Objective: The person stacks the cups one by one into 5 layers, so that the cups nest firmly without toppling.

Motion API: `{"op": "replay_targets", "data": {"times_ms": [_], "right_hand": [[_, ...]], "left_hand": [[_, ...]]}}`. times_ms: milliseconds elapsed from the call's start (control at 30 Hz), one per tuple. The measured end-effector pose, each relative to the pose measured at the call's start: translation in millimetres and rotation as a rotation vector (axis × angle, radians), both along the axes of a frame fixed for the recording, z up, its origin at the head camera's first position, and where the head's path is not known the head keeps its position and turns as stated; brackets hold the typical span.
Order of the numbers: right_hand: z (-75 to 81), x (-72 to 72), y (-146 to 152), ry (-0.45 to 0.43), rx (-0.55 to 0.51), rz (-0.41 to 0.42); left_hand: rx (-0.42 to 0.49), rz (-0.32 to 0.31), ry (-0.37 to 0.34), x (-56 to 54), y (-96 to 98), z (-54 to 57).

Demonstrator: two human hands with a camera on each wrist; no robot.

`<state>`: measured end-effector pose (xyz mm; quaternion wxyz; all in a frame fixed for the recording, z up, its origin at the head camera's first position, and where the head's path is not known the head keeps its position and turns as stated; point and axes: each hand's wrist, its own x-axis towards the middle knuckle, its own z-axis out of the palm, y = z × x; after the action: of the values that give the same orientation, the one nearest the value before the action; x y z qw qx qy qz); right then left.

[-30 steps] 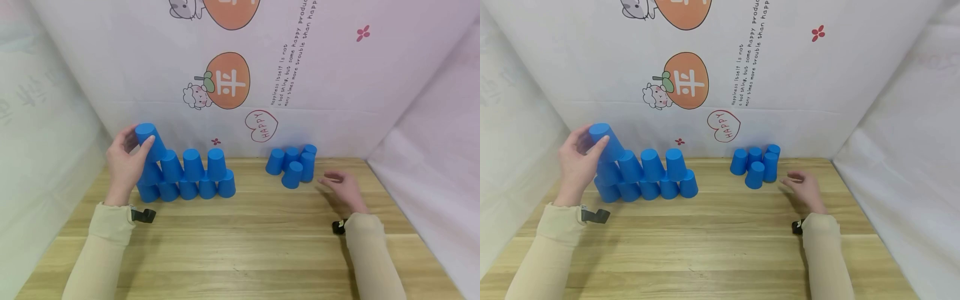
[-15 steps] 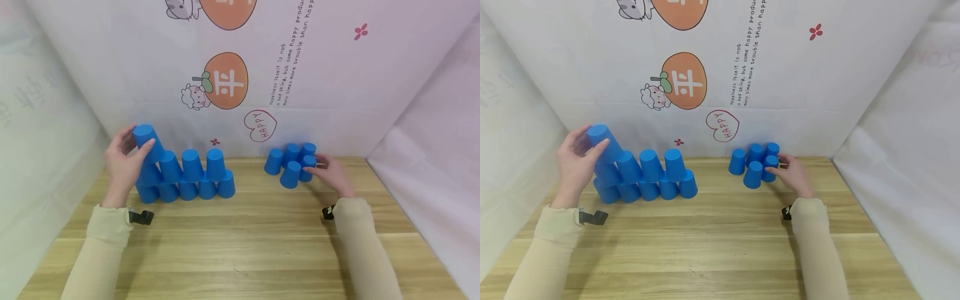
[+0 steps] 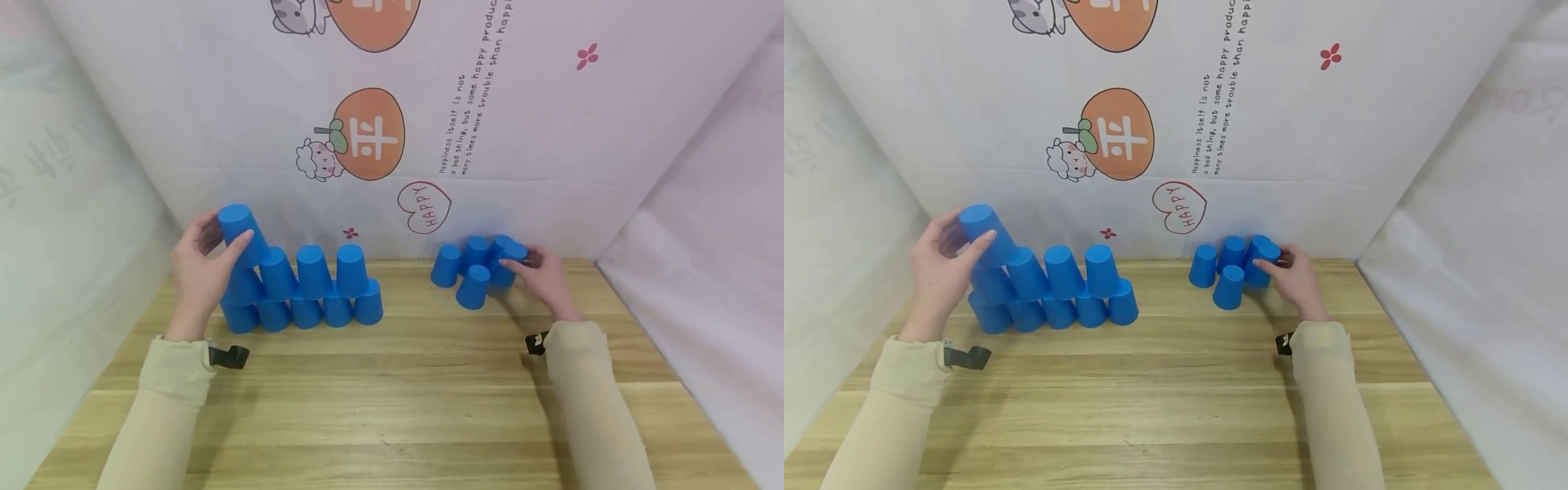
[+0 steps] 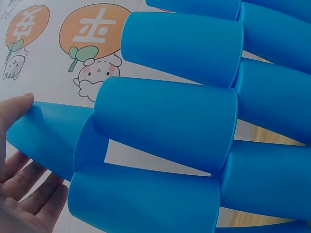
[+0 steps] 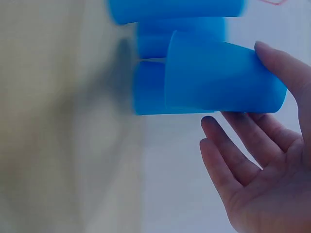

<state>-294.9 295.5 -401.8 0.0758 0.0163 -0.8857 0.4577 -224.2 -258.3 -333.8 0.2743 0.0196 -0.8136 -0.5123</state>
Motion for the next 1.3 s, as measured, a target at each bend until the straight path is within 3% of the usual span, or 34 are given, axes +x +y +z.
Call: {"op": "replay_targets", "data": {"times_ms": [200, 367, 500, 700, 867, 1133, 1300], "right_hand": [[45.9, 13.3, -23.4, 0.117, -0.027, -0.076], [80.2, 27.4, -54.6, 0.216, -0.057, -0.063], [97.6, 35.7, -81.7, 0.292, -0.087, -0.018], [109.3, 40.5, -115.8, 0.401, -0.119, 0.081], [115.0, 41.1, -144.1, 0.431, -0.155, 0.154], [111.7, 35.4, -184.4, 0.496, -0.189, 0.304], [109.5, 32.7, -211.9, 0.444, -0.112, 0.359]], "left_hand": [[-0.013, 0.003, -0.017, 1.9, -0.5, 1.0], [-0.019, 0.004, -0.030, 3.7, -1.4, 1.3], [-0.026, 0.006, -0.042, 4.0, -2.6, 0.4], [-0.038, 0.003, -0.052, 3.7, -3.1, -0.4], [-0.043, 0.002, -0.050, 3.4, -3.4, -0.9], [-0.040, 0.013, -0.058, 2.9, -3.3, -0.4], [-0.037, 0.017, -0.068, 2.9, -4.4, -0.7]]}}
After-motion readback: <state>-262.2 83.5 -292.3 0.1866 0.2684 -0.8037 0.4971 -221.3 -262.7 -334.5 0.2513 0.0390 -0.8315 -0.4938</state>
